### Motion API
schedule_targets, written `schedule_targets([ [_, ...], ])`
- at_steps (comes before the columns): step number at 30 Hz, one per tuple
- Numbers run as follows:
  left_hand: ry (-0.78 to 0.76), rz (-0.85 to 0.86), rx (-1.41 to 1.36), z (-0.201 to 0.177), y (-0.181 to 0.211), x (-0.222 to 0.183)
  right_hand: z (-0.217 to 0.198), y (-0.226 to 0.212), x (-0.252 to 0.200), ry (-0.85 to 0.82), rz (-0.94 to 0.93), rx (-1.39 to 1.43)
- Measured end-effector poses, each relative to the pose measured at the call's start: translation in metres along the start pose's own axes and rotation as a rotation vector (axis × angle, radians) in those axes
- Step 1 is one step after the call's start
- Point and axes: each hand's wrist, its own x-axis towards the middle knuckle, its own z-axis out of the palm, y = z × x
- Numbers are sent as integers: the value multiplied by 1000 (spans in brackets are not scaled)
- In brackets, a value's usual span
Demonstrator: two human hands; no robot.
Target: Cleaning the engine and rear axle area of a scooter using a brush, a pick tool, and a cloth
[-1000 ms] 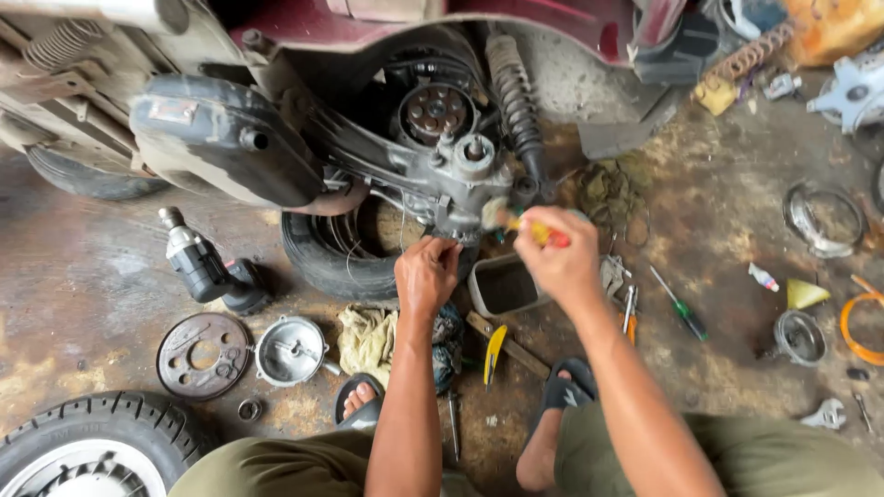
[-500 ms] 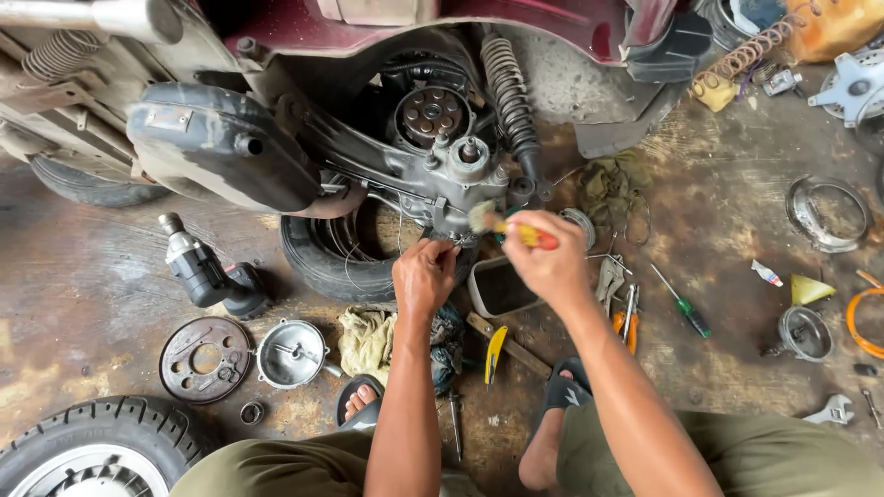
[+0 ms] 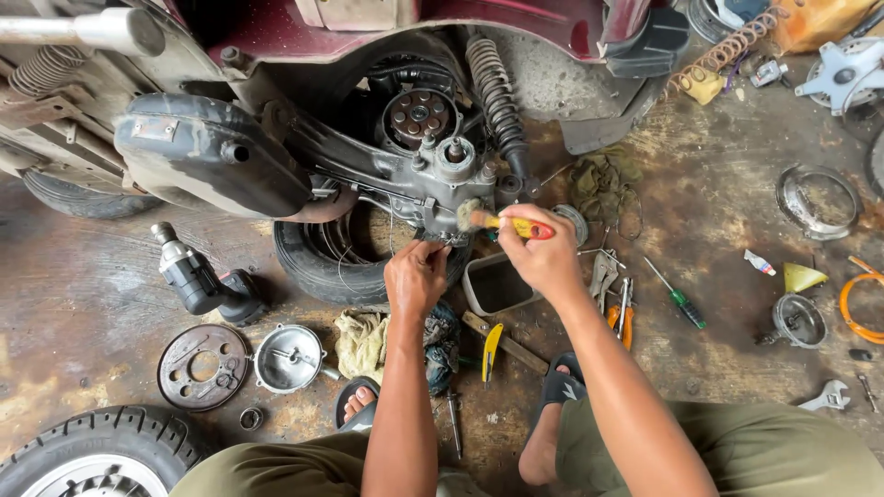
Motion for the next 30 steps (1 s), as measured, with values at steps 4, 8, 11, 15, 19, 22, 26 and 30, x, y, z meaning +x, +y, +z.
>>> schedule_targets([
  [4,3,4,8,-2,2,1,-5,8,-4,22,9,-73],
  [8,-12,1,9,0,2,-1,-1,12,-2,10,15,-6],
  [11,-7,-5,26,0,2,-2,-8,3,-2,1,-13,-47],
  [15,10,29,-18,-4,8,-5,11,25,-14,-14,-66,-3],
  [19,25,32,0,-4,6,-1,-5,8,-6,19,-61,-22],
  [22,-7,21,0,-1,5,-4,-4,1,-11,2,-73,-3],
  [26,-8,-3,-9,2,0,-3,3,8,-16,3,-68,10],
  [30,-12,13,-11,-4,8,-2,-2,25,-16,23,-87,38],
])
